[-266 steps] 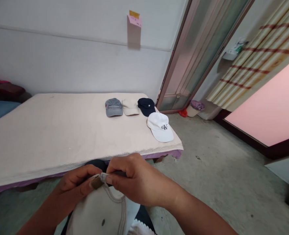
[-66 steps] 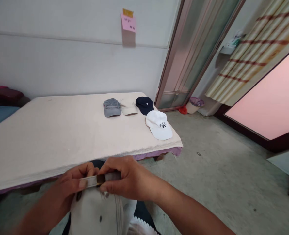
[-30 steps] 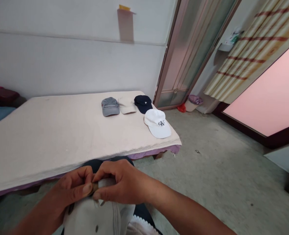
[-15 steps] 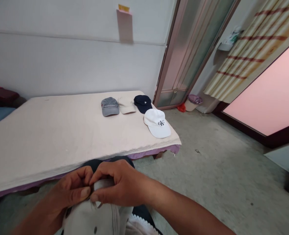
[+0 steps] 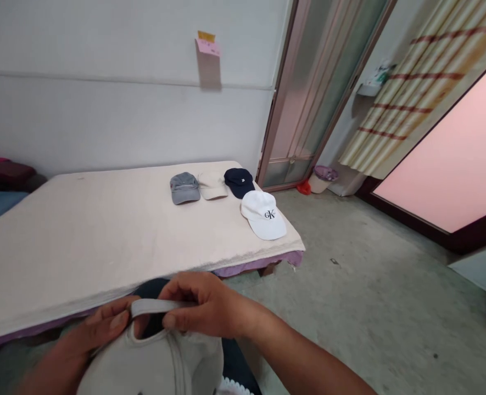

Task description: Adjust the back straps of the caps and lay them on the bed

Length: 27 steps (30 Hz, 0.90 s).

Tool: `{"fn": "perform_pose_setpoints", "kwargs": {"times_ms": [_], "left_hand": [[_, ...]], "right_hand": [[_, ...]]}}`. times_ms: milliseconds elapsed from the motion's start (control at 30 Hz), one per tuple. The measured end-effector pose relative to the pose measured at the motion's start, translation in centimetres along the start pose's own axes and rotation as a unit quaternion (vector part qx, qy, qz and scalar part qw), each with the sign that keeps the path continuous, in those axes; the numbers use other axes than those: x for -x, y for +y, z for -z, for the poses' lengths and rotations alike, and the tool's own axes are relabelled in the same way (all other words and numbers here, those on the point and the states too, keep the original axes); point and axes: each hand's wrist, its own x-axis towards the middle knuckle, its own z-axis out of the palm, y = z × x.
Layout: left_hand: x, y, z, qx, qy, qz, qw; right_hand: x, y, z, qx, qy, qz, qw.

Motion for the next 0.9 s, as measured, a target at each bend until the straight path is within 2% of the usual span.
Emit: {"fn": "perform_pose_setpoints", "kwargs": {"times_ms": [133,267,300,367,467,567,700,800,900], "left_hand": [[0.3,1.2,0.1,0.065,0.002,-0.010,0.998],[-1.2,1.9,0.7,0.205,0.061,0.040,0.976],[-1.9,1.9,1.0,0.224,0.053,0.050,0.972],[-3.4,1.6,1.5,0.235,0.001,0.067,0.970],[-5.7,0.4,2.1,0.215,-0.068,0.063,0.972],[-7.7,-0.9,2.2,0.164,-0.090,0.031,0.982],[-10.7,-1.4,2.0,0.106,-0.046,0.004,0.993],[-14.1,-0.3,1.5,0.099,-0.003,-0.018,0.995],[-18.5,1.9,0.8,0.107,0.005,-0.054,0.993]], "right_hand": [[0.7,2.5,0.5,-0.019,0.023,-0.024,0.999],[1.3,4.8,0.4,-0.164,0.085,-0.043,0.982],[1.3,5.1,0.5,-0.206,0.116,-0.046,0.971],[1.3,5.5,0.8,-0.285,0.177,-0.048,0.941],[1.1,5.6,2.1,-0.367,0.241,-0.031,0.898],[0.6,5.8,4.2,-0.399,0.290,-0.005,0.870],[-1.0,6.5,8.0,-0.384,0.331,0.016,0.862],[-2.9,7.0,11.4,-0.347,0.345,0.023,0.872],[-5.5,7.5,15.4,-0.310,0.360,0.021,0.880]]}}
